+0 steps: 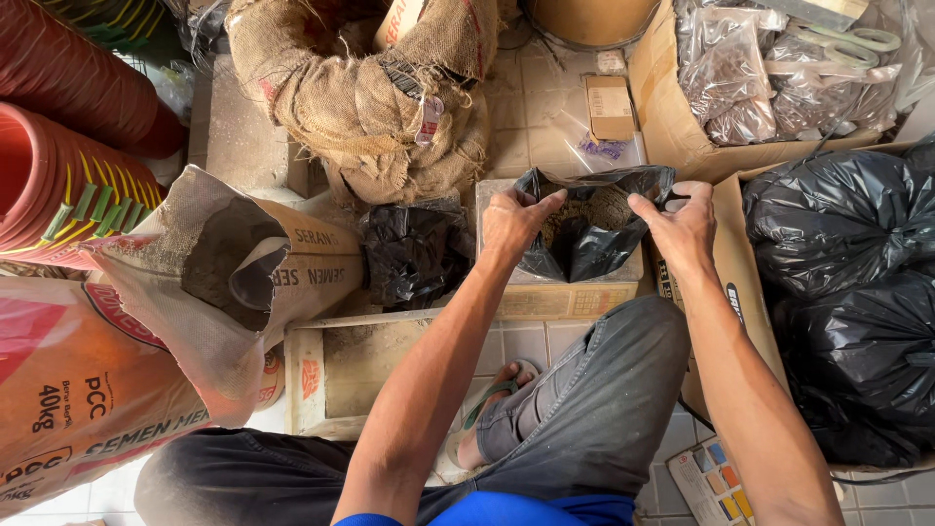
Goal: The person scoops dry cement powder from a large open bag into a small black plastic bag using a plastic scoop, ties the plastic bag shut, and places it aside.
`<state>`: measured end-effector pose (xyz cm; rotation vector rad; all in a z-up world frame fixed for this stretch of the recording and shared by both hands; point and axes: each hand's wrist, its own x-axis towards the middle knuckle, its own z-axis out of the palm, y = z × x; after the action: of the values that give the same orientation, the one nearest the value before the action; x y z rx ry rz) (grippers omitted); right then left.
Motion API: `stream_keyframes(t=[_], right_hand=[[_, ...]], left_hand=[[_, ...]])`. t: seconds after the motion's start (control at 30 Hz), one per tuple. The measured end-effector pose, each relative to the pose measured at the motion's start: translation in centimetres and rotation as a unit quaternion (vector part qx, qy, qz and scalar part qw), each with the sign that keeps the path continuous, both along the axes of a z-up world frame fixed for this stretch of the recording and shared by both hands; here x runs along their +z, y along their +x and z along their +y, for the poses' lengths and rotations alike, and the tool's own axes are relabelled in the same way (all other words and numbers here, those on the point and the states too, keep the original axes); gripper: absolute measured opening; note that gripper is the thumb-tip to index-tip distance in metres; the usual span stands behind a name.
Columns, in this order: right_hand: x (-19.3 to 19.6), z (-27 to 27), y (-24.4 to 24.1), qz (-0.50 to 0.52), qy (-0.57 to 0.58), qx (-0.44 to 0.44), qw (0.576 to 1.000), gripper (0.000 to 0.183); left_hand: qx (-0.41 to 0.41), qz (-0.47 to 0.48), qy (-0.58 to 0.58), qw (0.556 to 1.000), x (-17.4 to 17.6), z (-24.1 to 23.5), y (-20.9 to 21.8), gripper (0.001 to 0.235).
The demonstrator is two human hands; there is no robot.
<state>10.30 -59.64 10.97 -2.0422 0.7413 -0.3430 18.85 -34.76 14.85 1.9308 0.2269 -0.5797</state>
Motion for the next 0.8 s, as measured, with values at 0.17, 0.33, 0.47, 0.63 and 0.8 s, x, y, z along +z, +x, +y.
stream_keyframes(t=[0.17, 0.33, 0.47, 0.63, 0.8], right_hand=[[-0.6, 0.3, -0.1, 0.012, 0.005, -0.006, 1.000, 0.057], [-1.9, 0.4, 0.8, 0.004, 0.028, -0.031, 0.999, 0.017], [-2.3, 0.9, 1.3, -0.044, 0.066, -0.006, 0.997, 0.011], [-1.9, 2.0, 1.9, -0.079, 0.076, 0.000, 0.994, 0.011], [-2.7, 2.6, -0.4, -0.129, -0.120, -0.065, 0.982, 0.061]], left_hand=[[-0.008, -0.004, -0.001, 1.000, -0.9, -0.3, 0.0, 0.055], [-0.004, -0.011, -0.034, 0.999, -1.9, -0.5, 0.1, 0.037], [0.020, -0.017, -0.138, 0.990, -2.0, -0.7, -0.1, 0.029], [0.046, -0.013, -0.222, 0.974, -2.2, 0.2, -0.1, 0.027], [0.045, 0.012, -0.335, 0.941, -3.4, 1.0, 0.1, 0.021]])
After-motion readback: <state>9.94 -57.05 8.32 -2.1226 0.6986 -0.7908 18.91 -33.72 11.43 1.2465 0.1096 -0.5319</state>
